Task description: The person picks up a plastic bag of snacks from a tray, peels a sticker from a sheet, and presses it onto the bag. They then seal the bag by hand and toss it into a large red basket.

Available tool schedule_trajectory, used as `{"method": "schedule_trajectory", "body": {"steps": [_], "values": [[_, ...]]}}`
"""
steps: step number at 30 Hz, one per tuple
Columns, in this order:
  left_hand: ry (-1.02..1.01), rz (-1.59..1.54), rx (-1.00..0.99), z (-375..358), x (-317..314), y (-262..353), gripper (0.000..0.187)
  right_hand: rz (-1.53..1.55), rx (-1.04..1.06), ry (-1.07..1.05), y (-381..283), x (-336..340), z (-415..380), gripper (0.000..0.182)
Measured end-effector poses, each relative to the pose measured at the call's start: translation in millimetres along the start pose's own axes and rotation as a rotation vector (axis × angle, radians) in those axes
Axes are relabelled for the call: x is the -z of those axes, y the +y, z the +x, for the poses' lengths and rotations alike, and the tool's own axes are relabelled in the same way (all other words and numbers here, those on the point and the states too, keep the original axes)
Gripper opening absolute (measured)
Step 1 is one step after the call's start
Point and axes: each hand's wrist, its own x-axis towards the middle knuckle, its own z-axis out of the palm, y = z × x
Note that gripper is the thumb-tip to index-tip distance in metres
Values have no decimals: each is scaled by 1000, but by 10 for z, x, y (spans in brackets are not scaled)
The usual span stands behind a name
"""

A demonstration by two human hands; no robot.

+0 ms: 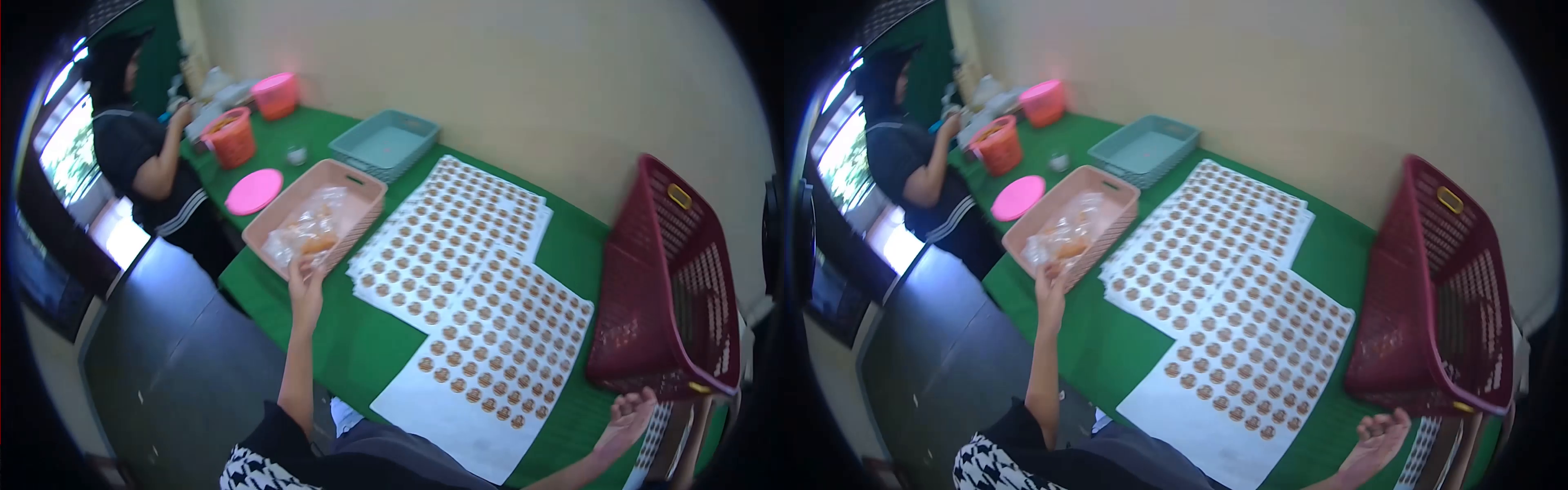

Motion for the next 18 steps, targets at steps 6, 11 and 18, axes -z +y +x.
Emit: {"method": "schedule_trajectory", "body": {"steps": [6, 11, 18], "values": [[-103, 812, -306, 961, 242, -500, 56, -141, -194, -256, 323, -322, -184, 16], [-419, 1147, -136, 1179, 229, -786, 86, -180, -161, -429, 339, -419, -307, 17], [-329, 782, -201, 1263, 258, -859, 48, -240, -237, -441, 412, -320, -360, 20]]}}
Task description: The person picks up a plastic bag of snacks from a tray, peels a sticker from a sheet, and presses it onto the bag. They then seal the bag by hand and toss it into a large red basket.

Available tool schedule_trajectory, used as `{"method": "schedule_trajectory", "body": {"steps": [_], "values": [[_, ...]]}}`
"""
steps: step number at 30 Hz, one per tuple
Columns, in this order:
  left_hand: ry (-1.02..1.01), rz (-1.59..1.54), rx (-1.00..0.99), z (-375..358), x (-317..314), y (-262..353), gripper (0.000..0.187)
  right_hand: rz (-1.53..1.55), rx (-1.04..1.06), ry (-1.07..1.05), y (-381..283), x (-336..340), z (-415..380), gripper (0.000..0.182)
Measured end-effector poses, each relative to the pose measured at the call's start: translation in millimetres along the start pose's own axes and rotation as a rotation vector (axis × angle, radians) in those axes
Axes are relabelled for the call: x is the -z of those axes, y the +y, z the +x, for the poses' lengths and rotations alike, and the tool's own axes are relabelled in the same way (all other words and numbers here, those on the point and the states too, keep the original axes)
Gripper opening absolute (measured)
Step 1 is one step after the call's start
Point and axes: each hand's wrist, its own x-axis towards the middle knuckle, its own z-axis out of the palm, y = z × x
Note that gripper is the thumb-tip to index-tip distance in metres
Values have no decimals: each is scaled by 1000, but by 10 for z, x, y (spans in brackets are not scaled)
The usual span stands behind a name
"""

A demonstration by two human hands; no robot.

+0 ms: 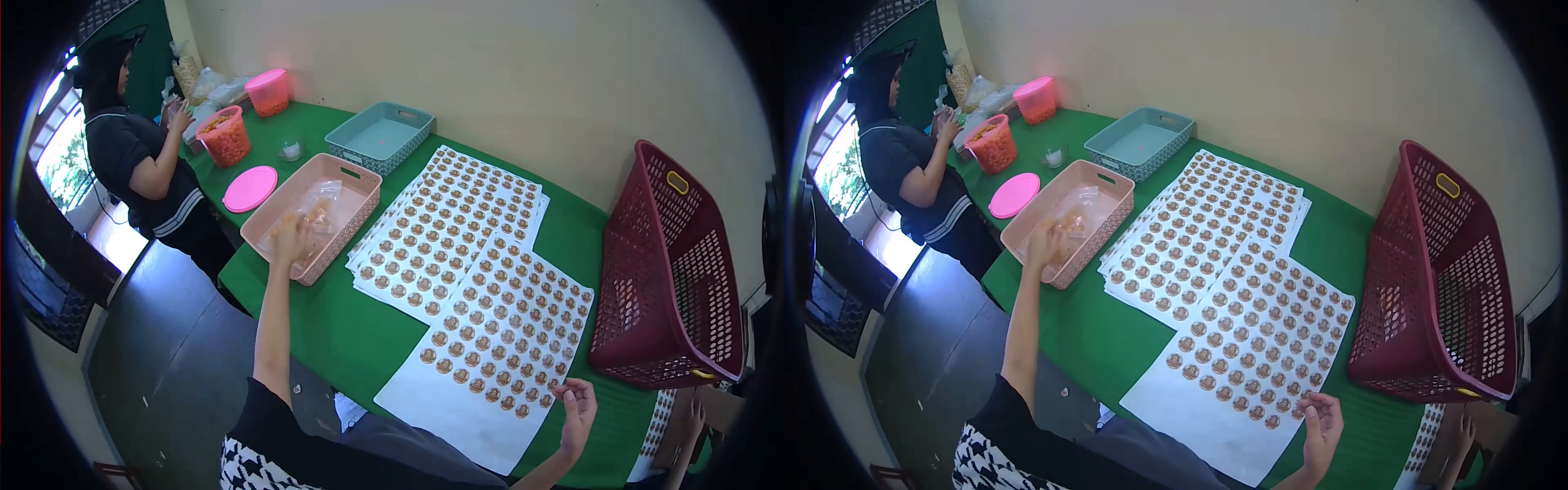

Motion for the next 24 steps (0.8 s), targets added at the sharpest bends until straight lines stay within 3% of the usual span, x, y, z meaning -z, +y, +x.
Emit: {"method": "schedule_trajectory", "body": {"steps": [1, 2, 4, 6, 8, 10, 12, 13, 15, 17, 19, 21, 23, 24], "values": [[124, -191, -45, 15, 74, 81, 37, 0, -2, 4, 6, -3, 3, 20], [119, -192, -48, 8, 138, 167, 37, 5, -3, 2, 3, -14, 13, 20], [155, -796, 237, -129, 511, 808, 32, 9, -11, 7, -16, -59, 42, 20], [-21, -1402, 330, -446, 714, 1446, 37, -14, 9, -64, -55, -156, 87, 19], [-217, -1437, 423, -780, 752, 2039, 34, 19, -21, -99, -105, -312, 157, 22], [-709, -1251, 341, -1043, 495, 2115, 38, -141, 38, -159, -33, -402, 250, 26], [-1048, -942, 262, -1250, 325, 2322, 38, -82, 45, -201, -38, -529, 331, 29], [-1085, -936, 259, -1341, 230, 2400, 38, -73, 24, -233, -51, -572, 371, 33], [-1377, -900, 101, -1495, 49, 2502, 39, -34, -88, -328, 9, -592, 450, 41], [-1507, -844, 61, -1596, -82, 2557, 39, -95, -167, -478, 231, -548, 514, 52], [-1660, -783, -26, -1669, -192, 2574, 40, -173, -293, -550, 230, -557, 489, 38], [-1729, -751, 14, -1685, -232, 2590, 39, -202, -355, -613, 297, -517, 478, 32], [-1786, -722, 57, -1693, -227, 2582, 38, -17, -348, -599, 318, -486, 456, 22], [-1763, -810, -17, -1693, -199, 2567, 43, -19, -356, -596, 309, -468, 443, 22]]}}
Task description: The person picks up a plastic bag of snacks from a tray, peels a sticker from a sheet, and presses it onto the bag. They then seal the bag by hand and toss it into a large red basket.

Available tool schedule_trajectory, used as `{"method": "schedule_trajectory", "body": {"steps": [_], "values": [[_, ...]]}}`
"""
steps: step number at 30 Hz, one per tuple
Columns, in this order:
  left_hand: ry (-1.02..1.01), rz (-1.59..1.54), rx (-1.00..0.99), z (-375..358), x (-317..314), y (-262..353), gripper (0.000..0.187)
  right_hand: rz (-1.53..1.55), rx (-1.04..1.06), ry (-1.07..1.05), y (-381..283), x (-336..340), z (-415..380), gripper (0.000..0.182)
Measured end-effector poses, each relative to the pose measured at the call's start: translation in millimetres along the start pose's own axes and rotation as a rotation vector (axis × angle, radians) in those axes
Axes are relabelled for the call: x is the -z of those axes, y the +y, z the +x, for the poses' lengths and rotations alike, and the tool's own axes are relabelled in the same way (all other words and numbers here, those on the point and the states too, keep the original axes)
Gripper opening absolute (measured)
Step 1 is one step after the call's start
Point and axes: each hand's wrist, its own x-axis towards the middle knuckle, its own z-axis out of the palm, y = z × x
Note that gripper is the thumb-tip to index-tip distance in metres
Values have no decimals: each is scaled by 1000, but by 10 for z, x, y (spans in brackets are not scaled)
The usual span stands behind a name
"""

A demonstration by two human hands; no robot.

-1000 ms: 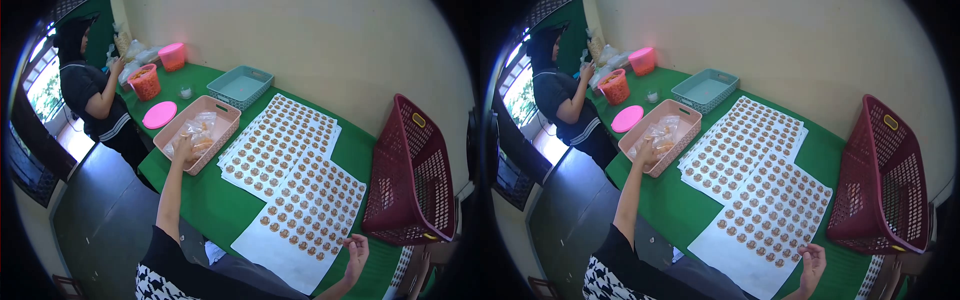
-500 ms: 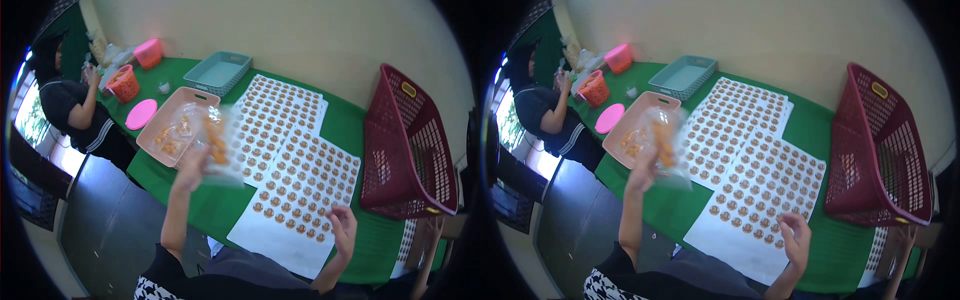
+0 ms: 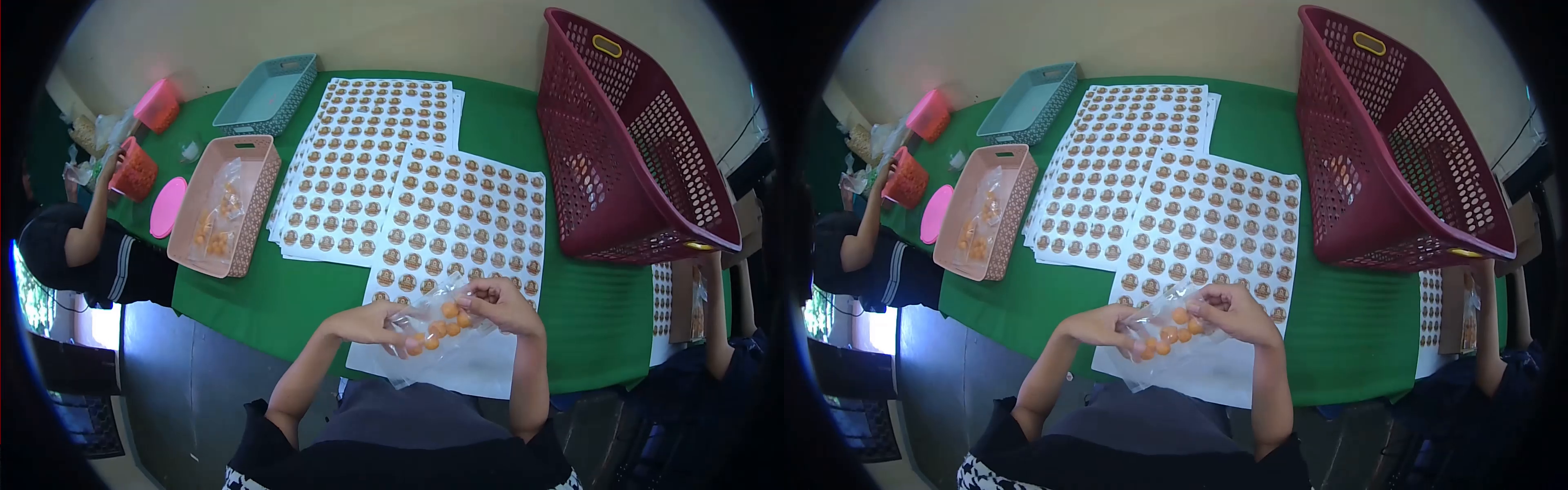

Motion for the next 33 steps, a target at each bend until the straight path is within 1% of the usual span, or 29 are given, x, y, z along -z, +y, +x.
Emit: {"method": "schedule_trajectory", "body": {"steps": [1, 2, 4, 7, 9, 10, 11, 12, 13, 14, 16, 17, 18, 19, 20, 21, 22, 23, 24, 25, 26, 27, 28, 29, 30, 31, 32, 33], "values": [[-13, 4, -99, -16, 1, -1, 48, 22, -2, 26, -16, 6, -25, 21], [-16, 1, -97, -16, 7, -1, 48, 43, -2, 52, -30, 6, -41, 19], [41, 8, -74, -17, 27, 2, 52, 34, -9, 65, -41, -13, -45, 20], [59, -3, -71, -12, 54, -10, 51, 1, -15, 100, -45, -59, -29, 20], [65, 2, -71, -19, 50, 22, 53, -12, 66, 180, -22, -90, -10, 20], [68, 10, -70, -21, 47, 32, 54, -13, 65, 179, -13, -95, -7, 20], [68, 8, -71, -23, 53, 21, 54, -73, 111, 205, -5, -99, -6, 20], [36, -30, -99, -24, 67, 2, 61, -133, 156, 232, 5, -101, -5, 21], [3, -69, -126, -24, 85, -22, 69, -134, 155, 233, 22, -93, -5, 21], [1, -69, -127, -32, 116, -55, 69, -126, 150, 254, 42, -79, -6, 21], [-135, -363, -241, -50, 208, -145, 94, -119, 146, 276, 56, -79, -12, 20], [-135, -363, -242, -43, 243, -207, 94, -40, 177, 367, 58, -92, -14, 19], [-204, -595, -358, -34, 260, -271, 101, 40, 209, 458, 60, -109, -14, 18], [-274, -827, -472, -26, 256, -326, 108, 40, 210, 460, 65, -143, -1, 18], [-277, -826, -470, -4, 217, -372, 108, 165, 229, 601, 77, -197, 29, 17], [-234, -895, -627, 33, 141, -404, 113, 293, 245, 742, 99, -258, 56, 16], [-189, -961, -785, 83, 64, -424, 117, 293, 245, 746, 155, -325, 92, 16], [-177, -900, -894, 159, -17, -423, 112, 374, 251, 786, 240, -400, 132, 15], [-179, -906, -890, 215, -103, -382, 112, 455, 254, 825, 328, -459, 147, 14], [39, -853, -862, 245, -208, -314, 108, 443, 181, 760, 403, -500, 124, 14], [255, -793, -827, 280, -299, -266, 104, 444, 172, 761, 444, -577, 120, 14], [304, -791, -887, 327, -361, -249, 79, 570, 180, 706, 470, -680, 140, 14], [305, -795, -881, 352, -391, -234, 79, 697, 188, 649, 487, -762, 157, 15], [460, -871, -795, 375, -408, -218, 66, 701, 182, 653, 473, -820, 142, 15], [613, -942, -703, 389, -416, -213, 54, 720, 181, 583, 433, -869, 107, 16], [590, -1070, -708, 410, -387, -264, 40, 739, 181, 513, 417, -898, 85, 20], [588, -1071, -699, 414, -392, -261, 40, 744, 178, 519, 435, -907, 82, 20], [652, -1004, -635, 414, -401, -248, 39, 684, 197, 494, 460, -911, 85, 22]]}}
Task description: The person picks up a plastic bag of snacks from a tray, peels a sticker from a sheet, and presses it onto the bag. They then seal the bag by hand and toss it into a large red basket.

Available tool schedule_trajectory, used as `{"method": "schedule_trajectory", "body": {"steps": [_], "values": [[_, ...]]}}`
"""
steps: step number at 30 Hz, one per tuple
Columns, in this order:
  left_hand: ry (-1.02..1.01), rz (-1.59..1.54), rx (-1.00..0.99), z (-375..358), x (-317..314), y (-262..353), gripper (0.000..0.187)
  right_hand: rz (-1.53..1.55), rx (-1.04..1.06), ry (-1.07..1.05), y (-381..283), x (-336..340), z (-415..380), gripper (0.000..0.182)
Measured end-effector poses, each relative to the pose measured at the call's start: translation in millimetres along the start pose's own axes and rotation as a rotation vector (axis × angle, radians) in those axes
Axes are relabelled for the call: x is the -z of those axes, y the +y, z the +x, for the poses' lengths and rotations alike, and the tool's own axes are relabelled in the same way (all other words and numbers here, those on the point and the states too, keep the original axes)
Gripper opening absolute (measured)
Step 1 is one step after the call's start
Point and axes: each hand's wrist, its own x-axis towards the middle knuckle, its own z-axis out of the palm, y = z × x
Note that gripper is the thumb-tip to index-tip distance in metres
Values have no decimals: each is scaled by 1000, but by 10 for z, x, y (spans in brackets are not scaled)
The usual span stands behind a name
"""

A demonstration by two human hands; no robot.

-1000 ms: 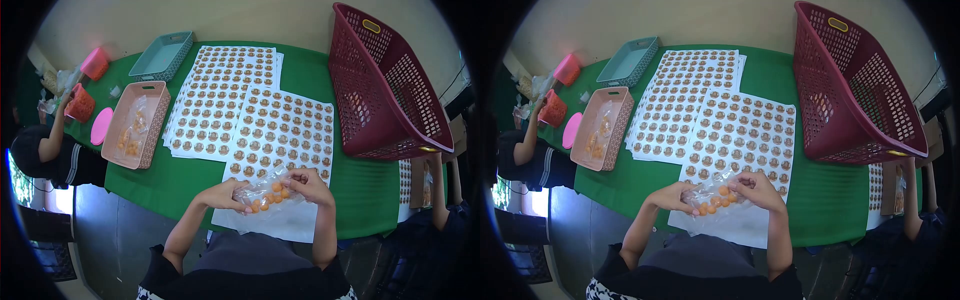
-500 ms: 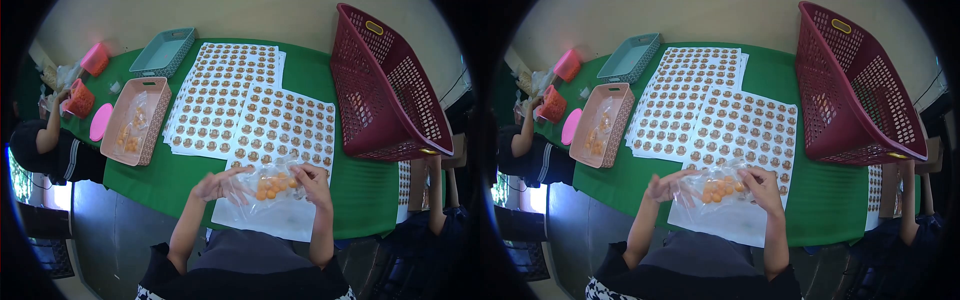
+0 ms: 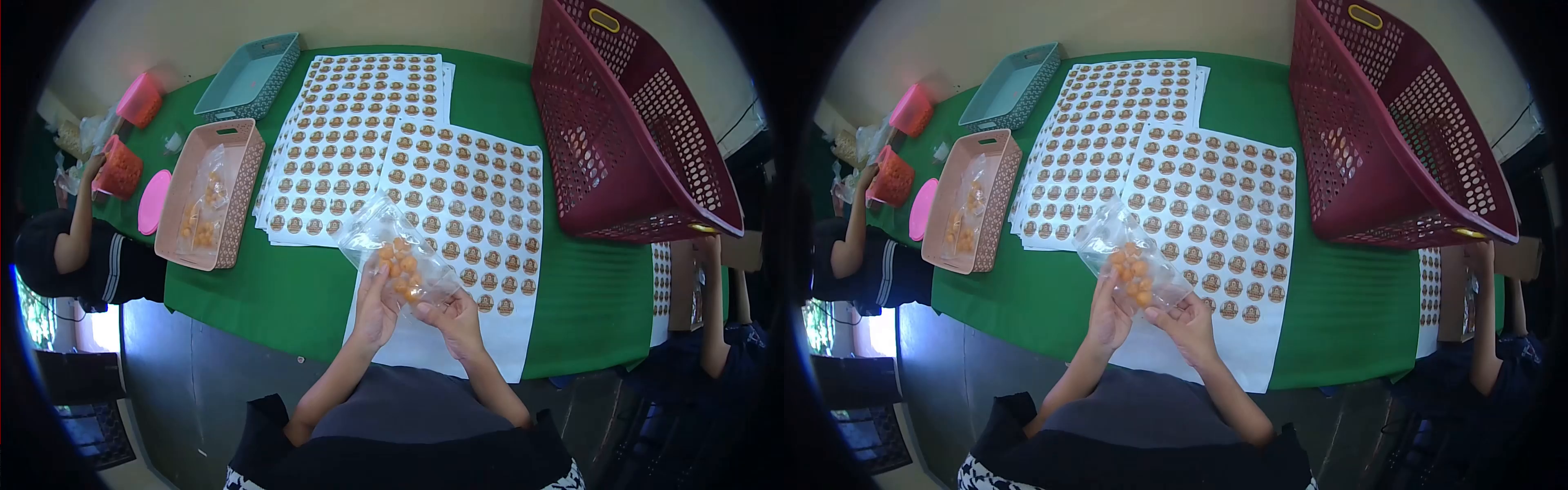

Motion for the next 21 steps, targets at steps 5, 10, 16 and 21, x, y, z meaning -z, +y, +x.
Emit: {"method": "schedule_trajectory", "body": {"steps": [5, 10, 16, 21], "values": [[90, 97, -11, -20, -18, -88, 40, 4, -113, -15, 98, 116, -8, 27], [10, 179, -44, -24, 12, -133, 65, -17, -131, 18, 96, 82, -27, 25], [7, 258, -81, -31, 23, -23, 74, -572, 100, -186, -32, 456, -59, 15], [74, 297, -87, 8, 109, 174, 74, -1101, 322, 330, -399, 1066, -138, 9]]}}
